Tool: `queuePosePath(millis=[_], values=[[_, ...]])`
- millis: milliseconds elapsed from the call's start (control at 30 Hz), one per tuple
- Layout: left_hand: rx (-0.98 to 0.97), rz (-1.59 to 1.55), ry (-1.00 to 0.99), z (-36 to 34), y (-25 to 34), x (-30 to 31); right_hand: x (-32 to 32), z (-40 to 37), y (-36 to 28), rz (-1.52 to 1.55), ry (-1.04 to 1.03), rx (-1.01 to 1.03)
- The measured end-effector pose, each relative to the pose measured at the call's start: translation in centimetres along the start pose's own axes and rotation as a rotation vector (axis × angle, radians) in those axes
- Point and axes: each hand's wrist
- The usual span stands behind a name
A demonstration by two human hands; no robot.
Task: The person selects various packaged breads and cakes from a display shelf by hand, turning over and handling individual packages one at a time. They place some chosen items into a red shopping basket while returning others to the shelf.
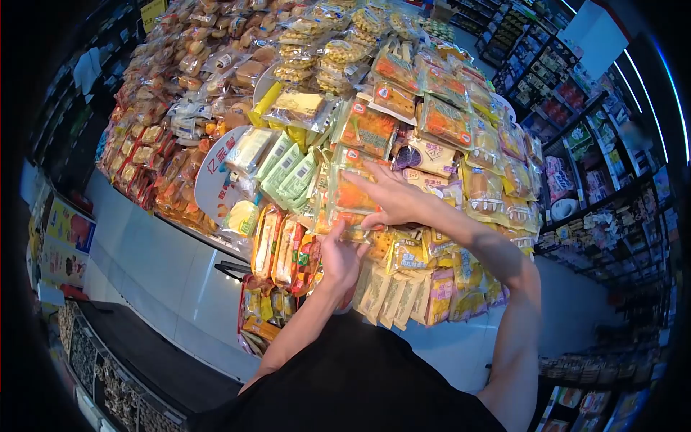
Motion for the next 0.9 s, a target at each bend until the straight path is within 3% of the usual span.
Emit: queuePosePath(millis=[133, 333, 467, 533, 567, 633, 767, 900], values=[[-0.023, 0.048, 0.067, 0.0, -0.2, -0.4, 0.7, 0.7, -0.1, 0.019, -0.101, -0.066], [-0.012, 0.03, 0.029, 0.3, -0.3, 0.0, 0.3, 0.8, -1.6, -0.027, -0.137, -0.083], [-0.011, 0.014, -0.003, 0.0, 0.0, -0.1, 3.3, 0.9, -1.0, -0.066, -0.232, -0.071], [-0.028, 0.04, 0.03, 0.0, -0.1, -0.1, 6.3, 1.5, 0.2, 0.071, -0.109, 0.072], [-0.027, 0.028, -0.004, 0.0, -0.1, -0.1, 9.9, 1.3, -0.5, 0.086, -0.079, -0.005], [-0.025, 0.02, 0.025, 0.3, -0.5, 0.3, 13.6, 3.3, 2.9, 0.072, 0.226, 0.188], [-0.027, 0.007, 0.07, 0.4, -0.5, 0.4, 20.2, 7.9, 9.3, -0.168, 0.432, -0.265], [-0.037, 0.019, 0.068, 0.4, -0.5, 0.4, 21.5, 14.1, 17.7, -0.142, 0.501, -0.251]])
Point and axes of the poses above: each hand's wrist, its own z-axis towards the middle knuckle, its own x-axis out of the back of the hand, y = z × x, and after that the axes turned 10 degrees about -x, right-handed
